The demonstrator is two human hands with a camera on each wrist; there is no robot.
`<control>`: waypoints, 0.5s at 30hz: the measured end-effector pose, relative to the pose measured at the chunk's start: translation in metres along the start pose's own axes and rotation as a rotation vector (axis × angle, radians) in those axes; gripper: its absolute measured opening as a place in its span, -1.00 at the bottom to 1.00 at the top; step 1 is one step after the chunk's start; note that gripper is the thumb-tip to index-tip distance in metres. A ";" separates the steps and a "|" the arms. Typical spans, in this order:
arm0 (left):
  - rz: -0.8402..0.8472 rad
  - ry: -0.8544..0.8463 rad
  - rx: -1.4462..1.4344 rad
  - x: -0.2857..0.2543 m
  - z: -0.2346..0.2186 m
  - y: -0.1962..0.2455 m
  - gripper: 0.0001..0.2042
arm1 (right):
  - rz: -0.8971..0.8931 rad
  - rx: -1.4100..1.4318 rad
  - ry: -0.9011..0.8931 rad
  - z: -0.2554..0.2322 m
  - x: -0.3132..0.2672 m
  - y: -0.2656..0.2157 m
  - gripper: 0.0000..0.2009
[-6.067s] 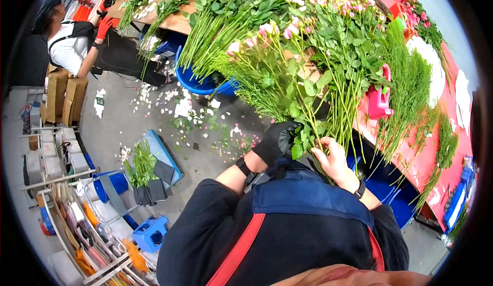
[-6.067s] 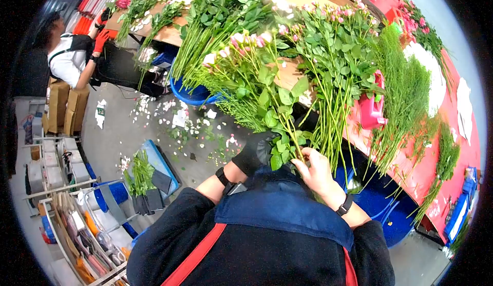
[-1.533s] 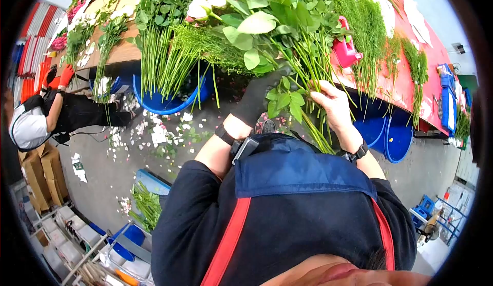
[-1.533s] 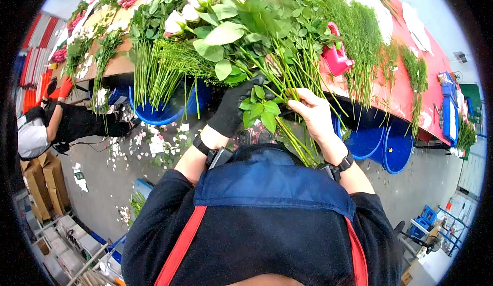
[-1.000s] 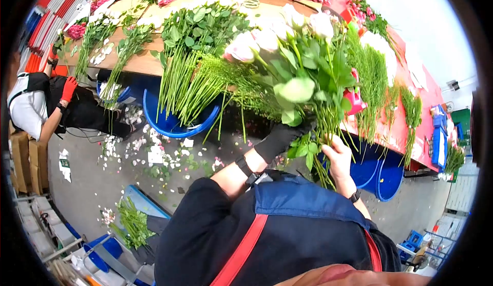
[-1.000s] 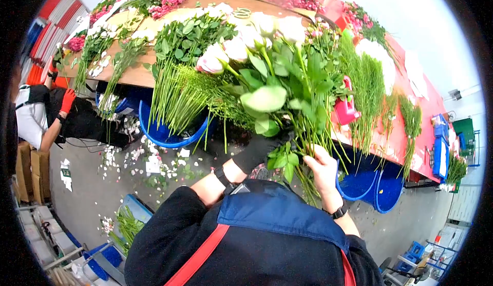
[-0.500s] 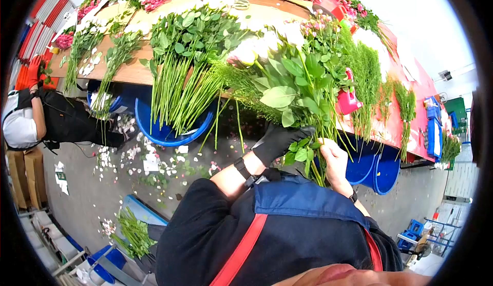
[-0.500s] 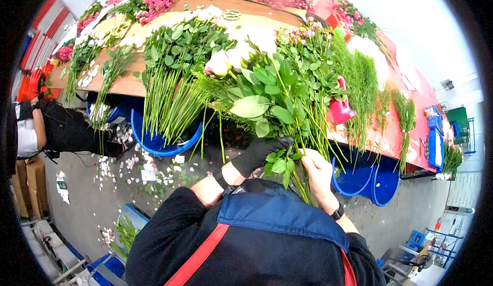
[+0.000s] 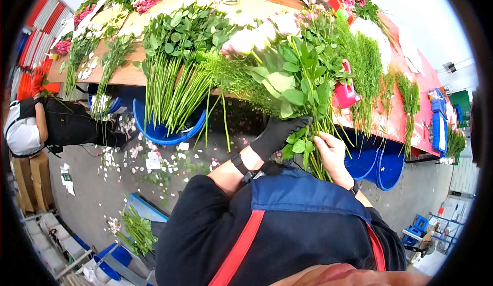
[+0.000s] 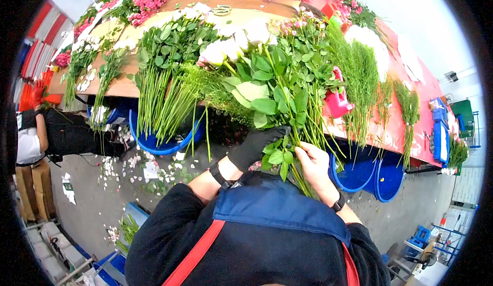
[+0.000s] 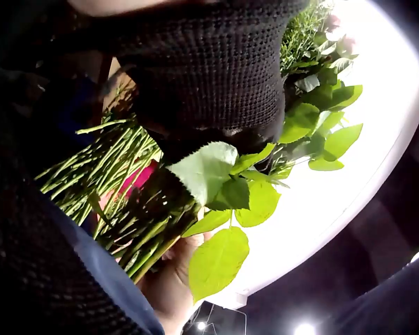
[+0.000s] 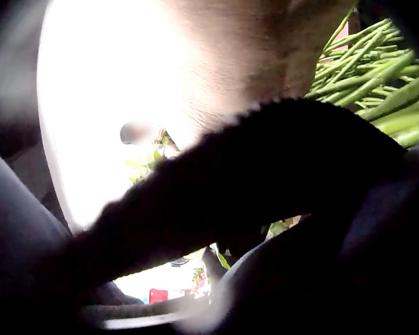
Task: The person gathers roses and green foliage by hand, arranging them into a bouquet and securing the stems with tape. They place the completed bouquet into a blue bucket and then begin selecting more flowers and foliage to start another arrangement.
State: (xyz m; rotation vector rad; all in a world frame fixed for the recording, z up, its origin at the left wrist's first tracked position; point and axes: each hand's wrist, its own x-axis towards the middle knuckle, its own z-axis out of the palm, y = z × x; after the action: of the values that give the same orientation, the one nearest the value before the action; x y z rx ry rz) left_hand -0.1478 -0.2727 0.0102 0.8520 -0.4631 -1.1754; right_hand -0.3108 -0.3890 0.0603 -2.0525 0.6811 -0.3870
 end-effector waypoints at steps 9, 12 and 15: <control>-0.002 0.249 0.158 0.023 0.062 0.005 -0.72 | -0.185 -0.047 -0.222 -0.043 0.009 0.032 -0.66; 0.006 0.417 0.028 0.037 0.098 0.006 -0.72 | -0.241 -0.139 -0.343 -0.058 0.010 0.024 -0.32; -0.146 0.399 0.368 0.041 0.114 0.006 -0.70 | 0.153 -0.118 -0.477 -0.069 0.018 0.027 -0.33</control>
State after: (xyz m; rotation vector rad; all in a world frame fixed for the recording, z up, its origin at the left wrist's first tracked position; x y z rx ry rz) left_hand -0.2121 -0.3481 0.0803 1.4257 -0.2933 -1.0301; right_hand -0.3402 -0.4584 0.0747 -2.0777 0.5685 0.2339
